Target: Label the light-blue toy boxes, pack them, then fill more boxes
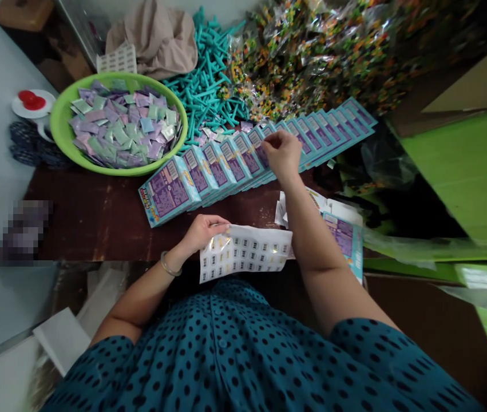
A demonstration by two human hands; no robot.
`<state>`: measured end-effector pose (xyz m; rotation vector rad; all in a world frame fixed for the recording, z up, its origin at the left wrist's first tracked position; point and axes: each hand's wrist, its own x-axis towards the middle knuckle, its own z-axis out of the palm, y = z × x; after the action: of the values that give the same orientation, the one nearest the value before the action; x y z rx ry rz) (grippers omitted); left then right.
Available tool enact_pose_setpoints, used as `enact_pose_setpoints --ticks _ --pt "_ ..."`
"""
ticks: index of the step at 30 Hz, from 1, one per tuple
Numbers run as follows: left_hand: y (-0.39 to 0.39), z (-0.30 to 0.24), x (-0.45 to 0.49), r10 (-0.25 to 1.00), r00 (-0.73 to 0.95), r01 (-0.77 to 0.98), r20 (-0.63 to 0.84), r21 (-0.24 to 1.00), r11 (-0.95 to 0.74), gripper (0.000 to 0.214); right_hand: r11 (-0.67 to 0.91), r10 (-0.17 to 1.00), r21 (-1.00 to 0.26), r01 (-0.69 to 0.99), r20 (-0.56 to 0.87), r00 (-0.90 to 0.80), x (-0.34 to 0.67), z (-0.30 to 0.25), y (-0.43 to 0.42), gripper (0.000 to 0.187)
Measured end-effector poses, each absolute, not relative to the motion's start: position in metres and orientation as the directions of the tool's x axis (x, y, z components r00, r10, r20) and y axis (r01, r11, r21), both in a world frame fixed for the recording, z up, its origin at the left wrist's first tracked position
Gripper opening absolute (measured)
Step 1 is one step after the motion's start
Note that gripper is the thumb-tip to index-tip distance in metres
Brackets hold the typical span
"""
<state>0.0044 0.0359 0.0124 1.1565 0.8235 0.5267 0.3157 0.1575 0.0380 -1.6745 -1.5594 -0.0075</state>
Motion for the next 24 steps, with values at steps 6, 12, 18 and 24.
enact_pose_setpoints --ticks 6,12,18,24 --pt "0.036 0.012 0.002 0.774 0.593 0.044 -0.221 0.969 0.243 0.026 0.012 0.738 -0.427 0.904 0.614 0.280 0.299 0.068 0.121 0.046" --pt "0.034 0.020 0.000 0.844 0.535 0.052 -0.040 0.999 0.015 0.021 0.169 0.972 -0.750 0.639 0.021 -0.233 0.232 0.084 0.001 0.025" --pt "0.027 0.031 0.001 0.867 0.482 0.144 0.125 0.965 -0.219 0.013 0.050 0.997 -0.811 0.583 0.011 -0.071 0.238 0.068 -0.043 0.026" --pt "0.019 0.032 0.013 0.892 0.448 0.058 0.057 0.994 -0.093 0.025 -0.037 0.992 -0.927 0.372 0.010 0.124 0.240 0.060 -0.064 0.026"
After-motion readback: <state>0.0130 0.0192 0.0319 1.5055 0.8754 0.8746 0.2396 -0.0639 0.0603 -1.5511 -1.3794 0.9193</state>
